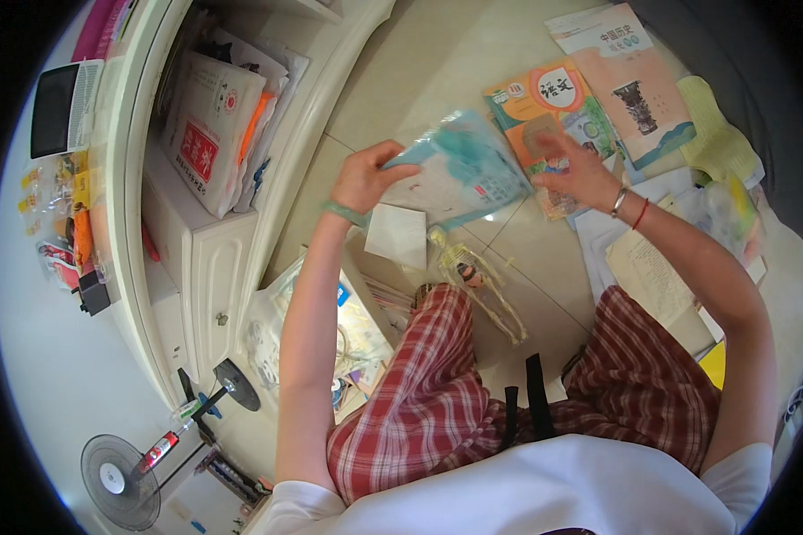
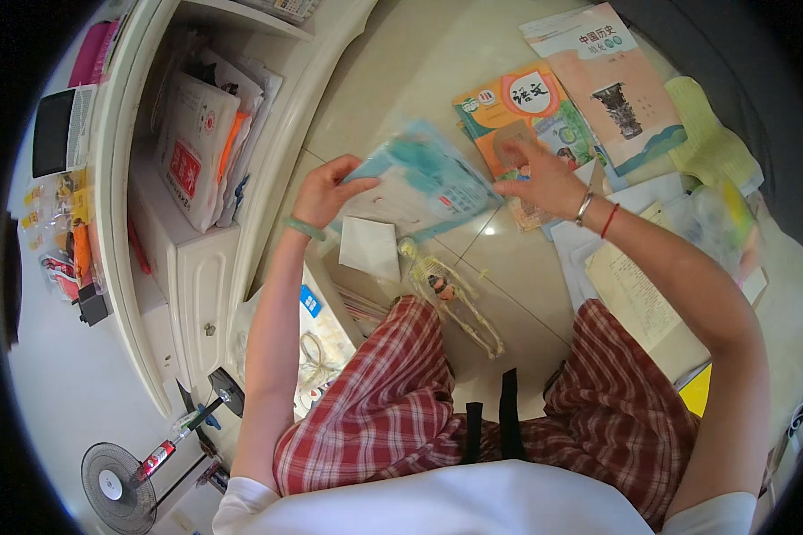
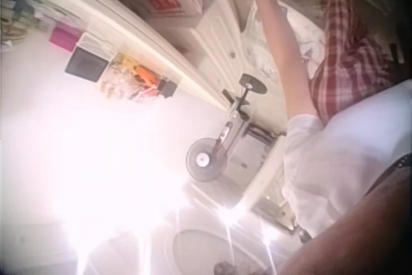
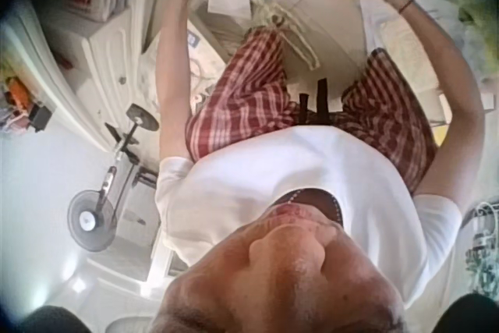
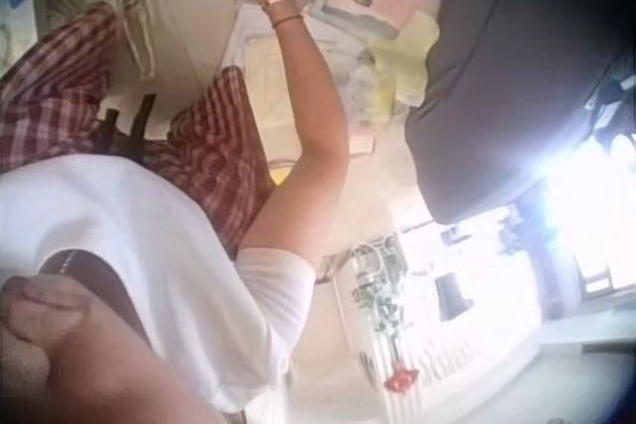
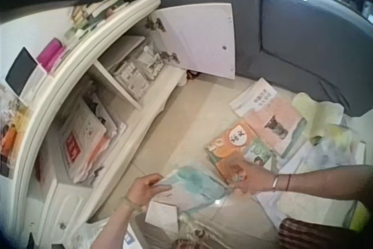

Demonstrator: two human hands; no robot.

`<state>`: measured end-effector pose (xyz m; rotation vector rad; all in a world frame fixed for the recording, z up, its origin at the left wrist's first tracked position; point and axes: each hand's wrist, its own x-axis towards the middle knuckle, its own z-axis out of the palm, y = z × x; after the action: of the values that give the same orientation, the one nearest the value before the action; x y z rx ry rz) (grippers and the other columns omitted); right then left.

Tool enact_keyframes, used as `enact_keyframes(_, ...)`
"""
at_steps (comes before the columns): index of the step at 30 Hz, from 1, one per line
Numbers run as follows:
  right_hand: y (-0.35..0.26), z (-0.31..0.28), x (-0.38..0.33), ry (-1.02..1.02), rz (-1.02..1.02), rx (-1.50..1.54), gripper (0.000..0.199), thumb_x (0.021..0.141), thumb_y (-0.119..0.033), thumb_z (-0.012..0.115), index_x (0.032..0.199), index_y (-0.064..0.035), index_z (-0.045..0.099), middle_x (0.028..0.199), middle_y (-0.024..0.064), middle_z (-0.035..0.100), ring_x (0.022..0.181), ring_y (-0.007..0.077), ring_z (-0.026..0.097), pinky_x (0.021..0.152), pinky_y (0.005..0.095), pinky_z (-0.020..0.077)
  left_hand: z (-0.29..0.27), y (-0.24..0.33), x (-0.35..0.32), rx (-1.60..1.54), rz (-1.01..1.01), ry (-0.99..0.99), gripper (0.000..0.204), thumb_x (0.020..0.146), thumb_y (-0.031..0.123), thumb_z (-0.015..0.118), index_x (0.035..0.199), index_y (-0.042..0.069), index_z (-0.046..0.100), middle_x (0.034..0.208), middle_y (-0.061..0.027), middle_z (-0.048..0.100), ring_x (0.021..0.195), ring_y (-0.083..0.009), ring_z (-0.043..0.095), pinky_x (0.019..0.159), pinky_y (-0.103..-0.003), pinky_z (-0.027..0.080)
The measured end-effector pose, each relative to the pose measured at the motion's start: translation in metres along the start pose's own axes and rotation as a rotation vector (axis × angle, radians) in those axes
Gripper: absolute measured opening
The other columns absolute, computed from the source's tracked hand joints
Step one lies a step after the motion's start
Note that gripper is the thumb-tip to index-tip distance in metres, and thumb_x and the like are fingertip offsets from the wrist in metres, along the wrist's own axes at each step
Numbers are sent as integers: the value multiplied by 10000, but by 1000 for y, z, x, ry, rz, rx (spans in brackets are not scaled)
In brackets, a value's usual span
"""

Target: The person sits on the floor and organizes various papers and stationery items. They pick up sheets of paper, fold them, and place them into a white cabinet shelf. They also handle a package of sketch paper and a plastic bag containing stationery.

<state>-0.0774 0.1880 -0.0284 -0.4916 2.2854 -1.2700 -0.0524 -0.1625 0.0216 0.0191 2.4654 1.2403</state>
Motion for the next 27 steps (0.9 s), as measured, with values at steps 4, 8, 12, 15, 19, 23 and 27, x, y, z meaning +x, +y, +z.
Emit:
enact_keyframes(4,-30,-24,1,-118,-151,312,499,815,-335,698,1202,-52,561,1038,82,645,837,131,631,707,279,519,7,89,0,161,71,-110,175,830,166,699,904,18,641,785,-17,636,716,-77,536,666,-250,445)
enact_keyframes(8,-42,-39,-20,-368,288,276,405,842,-304,673,1148,-49,603,989,55,661,818,124,638,694,284,529,13,109,7,115,115,-64,195,856,196,674,934,18,661,813,-18,662,760,-95,572,734,-248,461)
enact_keyframes(12,-60,-51,-52,-256,391,723,343,881,-235,636,1170,-55,587,1059,38,646,886,144,643,711,305,549,16,79,17,-59,162,356,319,891,265,621,1119,41,622,1029,-59,648,942,-159,587,834,-282,457)
enact_keyframes(15,-59,-66,-74,-193,451,1103,385,904,-205,607,1245,-47,520,1156,50,611,982,167,629,764,337,553,20,34,24,-217,-36,442,496,890,405,580,1253,72,536,1204,-106,576,1051,-236,552,885,-361,450)
enact_keyframes(19,-25,-73,-99,-178,460,1258,404,913,-183,594,1278,-46,485,1205,59,590,1060,184,600,863,376,522,59,30,0,-821,-652,-166,722,849,625,520,1338,97,447,1257,-89,539,1110,-212,522,928,-420,430)
enact_keyframes(23,-10,-67,-108,-178,478,1307,372,905,-164,604,1249,-51,516,1201,60,596,1084,183,583,923,385,485,80,45,-10,-871,-521,-334,554,870,434,615,1264,56,518,1177,-80,596,1042,-163,575,893,-361,472)
enact_keyframes(27,15,-68,-103,-132,481,1265,366,894,-152,615,1234,-47,529,1172,60,611,1059,172,594,903,367,495,59,44,-4,-978,-378,-94,288,874,181,660,1115,29,621,1001,-43,673,884,-122,639,802,-271,519)
